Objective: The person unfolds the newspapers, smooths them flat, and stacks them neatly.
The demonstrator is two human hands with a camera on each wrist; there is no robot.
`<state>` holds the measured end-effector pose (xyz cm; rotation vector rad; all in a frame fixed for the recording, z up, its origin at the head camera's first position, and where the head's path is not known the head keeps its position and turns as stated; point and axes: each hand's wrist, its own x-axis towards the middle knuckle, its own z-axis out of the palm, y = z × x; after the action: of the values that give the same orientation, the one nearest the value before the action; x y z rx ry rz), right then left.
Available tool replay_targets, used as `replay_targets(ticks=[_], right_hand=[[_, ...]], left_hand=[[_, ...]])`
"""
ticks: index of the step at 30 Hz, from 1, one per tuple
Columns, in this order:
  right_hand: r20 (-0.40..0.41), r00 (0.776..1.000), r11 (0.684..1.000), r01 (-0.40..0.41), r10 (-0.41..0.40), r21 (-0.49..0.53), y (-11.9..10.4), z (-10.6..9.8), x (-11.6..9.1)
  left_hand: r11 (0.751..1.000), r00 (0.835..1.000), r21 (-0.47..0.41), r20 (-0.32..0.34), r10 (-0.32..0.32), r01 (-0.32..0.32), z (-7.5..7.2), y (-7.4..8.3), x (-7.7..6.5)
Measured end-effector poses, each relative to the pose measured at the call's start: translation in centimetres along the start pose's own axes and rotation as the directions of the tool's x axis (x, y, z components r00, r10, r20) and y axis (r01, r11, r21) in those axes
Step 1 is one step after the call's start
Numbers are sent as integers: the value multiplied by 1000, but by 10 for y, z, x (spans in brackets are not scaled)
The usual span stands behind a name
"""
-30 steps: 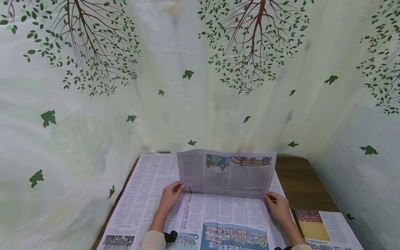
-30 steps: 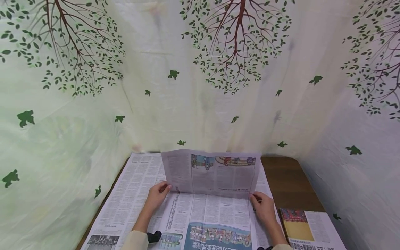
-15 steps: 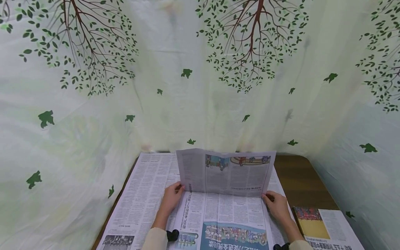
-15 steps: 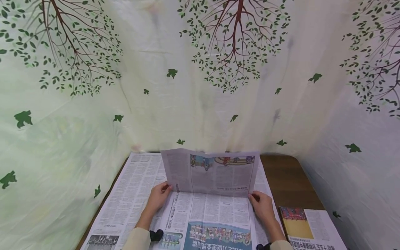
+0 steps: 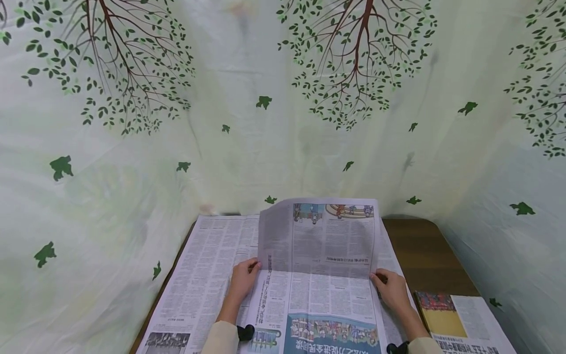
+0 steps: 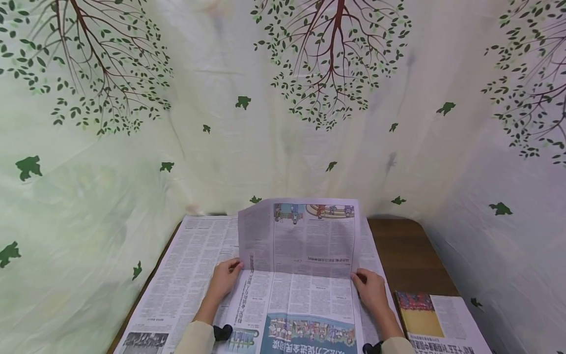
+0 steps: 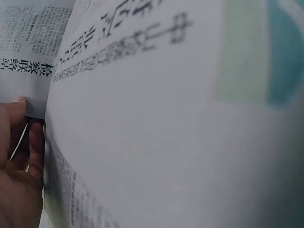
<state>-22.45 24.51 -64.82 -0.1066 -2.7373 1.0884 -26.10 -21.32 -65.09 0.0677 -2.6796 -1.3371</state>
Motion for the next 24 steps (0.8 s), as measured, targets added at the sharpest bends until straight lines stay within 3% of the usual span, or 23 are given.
replay_targets(ticks=[12, 24], right_hand=[[-2, 1000, 999, -25, 25, 20, -1, 1, 3], [29, 995, 995, -93, 91, 45, 1, 3, 7]], left_hand=[[998, 998, 7, 6, -64, 64, 2, 3, 3], [997, 997, 22, -22, -68, 68, 4, 1, 4]])
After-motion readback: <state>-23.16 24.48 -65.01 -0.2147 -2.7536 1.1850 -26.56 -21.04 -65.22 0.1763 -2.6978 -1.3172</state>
